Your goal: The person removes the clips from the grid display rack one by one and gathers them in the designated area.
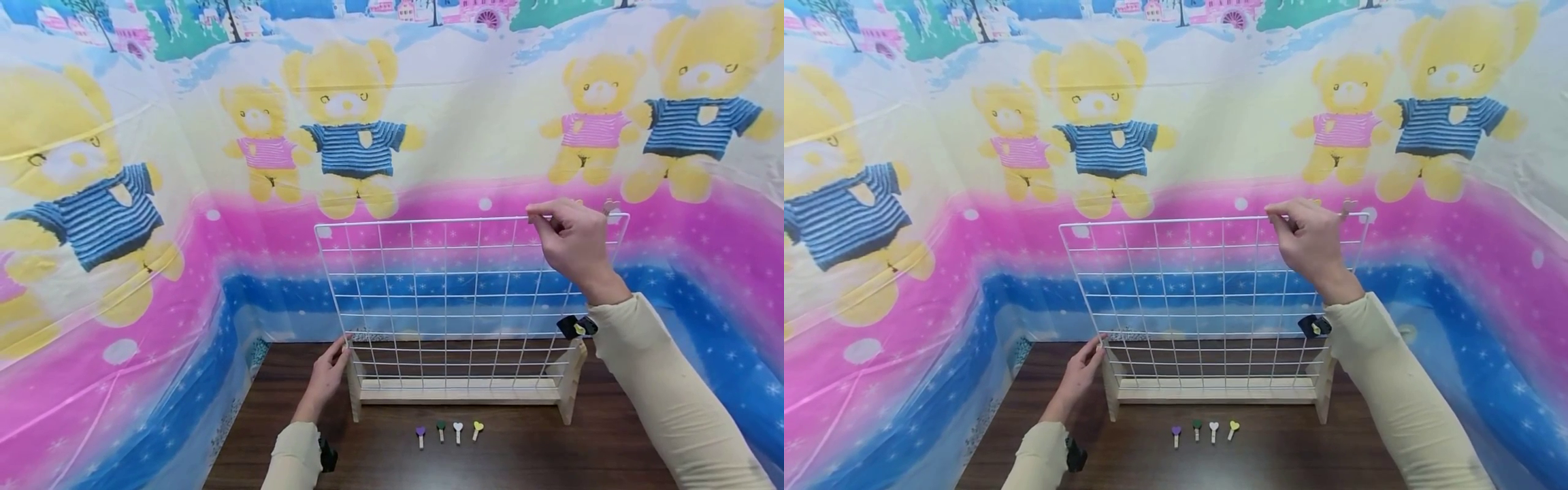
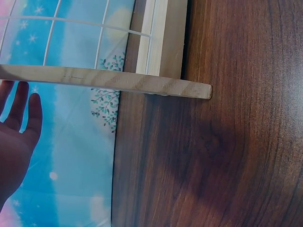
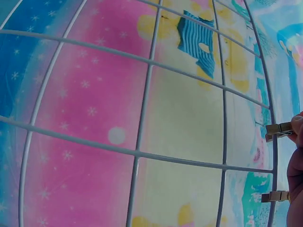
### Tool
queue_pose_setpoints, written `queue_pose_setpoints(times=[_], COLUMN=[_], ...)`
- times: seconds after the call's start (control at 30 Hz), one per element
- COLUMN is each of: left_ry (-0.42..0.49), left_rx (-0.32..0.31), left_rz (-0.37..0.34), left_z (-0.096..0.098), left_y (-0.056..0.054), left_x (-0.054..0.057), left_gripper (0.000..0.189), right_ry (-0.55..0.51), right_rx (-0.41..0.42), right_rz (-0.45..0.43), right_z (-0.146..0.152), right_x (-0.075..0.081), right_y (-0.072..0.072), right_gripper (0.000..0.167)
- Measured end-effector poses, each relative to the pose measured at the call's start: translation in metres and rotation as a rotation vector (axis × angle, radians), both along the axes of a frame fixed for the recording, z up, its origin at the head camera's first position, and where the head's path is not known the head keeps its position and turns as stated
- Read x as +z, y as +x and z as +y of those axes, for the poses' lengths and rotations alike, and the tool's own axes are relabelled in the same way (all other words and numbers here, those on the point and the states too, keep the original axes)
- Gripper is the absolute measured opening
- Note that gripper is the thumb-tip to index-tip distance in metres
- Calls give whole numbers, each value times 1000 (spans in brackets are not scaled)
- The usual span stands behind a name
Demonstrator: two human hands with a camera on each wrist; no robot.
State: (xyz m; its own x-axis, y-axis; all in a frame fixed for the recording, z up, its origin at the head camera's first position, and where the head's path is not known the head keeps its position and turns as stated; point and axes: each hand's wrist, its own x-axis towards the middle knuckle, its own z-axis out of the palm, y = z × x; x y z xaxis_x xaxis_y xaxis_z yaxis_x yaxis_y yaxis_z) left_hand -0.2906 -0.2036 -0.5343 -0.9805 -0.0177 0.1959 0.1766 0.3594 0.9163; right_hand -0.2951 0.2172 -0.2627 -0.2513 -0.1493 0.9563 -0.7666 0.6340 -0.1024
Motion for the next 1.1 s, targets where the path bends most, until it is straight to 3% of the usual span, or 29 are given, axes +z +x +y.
queue_pose_setpoints(times=[0.13, 0.37, 0.53, 0.63, 0.73, 1.1], left_ry=[4, -15, -12, -8, -8, -8], left_rx=[-1, -3, -4, 7, 13, 0], left_rz=[1, -15, -7, -3, -2, -4], left_z=[0, 3, 2, 1, 0, 0], left_y=[0, 1, 0, 1, 1, 0], left_x=[0, -1, -1, -1, -2, -1], left_gripper=[41, 42, 42, 41, 41, 43], right_ry=[-44, -333, -458, -441, -395, -251], right_rx=[18, 58, 139, 161, 166, 123], right_rz=[-39, -377, -410, -429, -465, -563], right_z=[0, -1, 3, 4, 7, 15], right_x=[-1, 5, 25, 33, 31, -4], right_y=[1, 10, 17, 20, 21, 35], right_gripper=[13, 14, 18, 18, 18, 23])
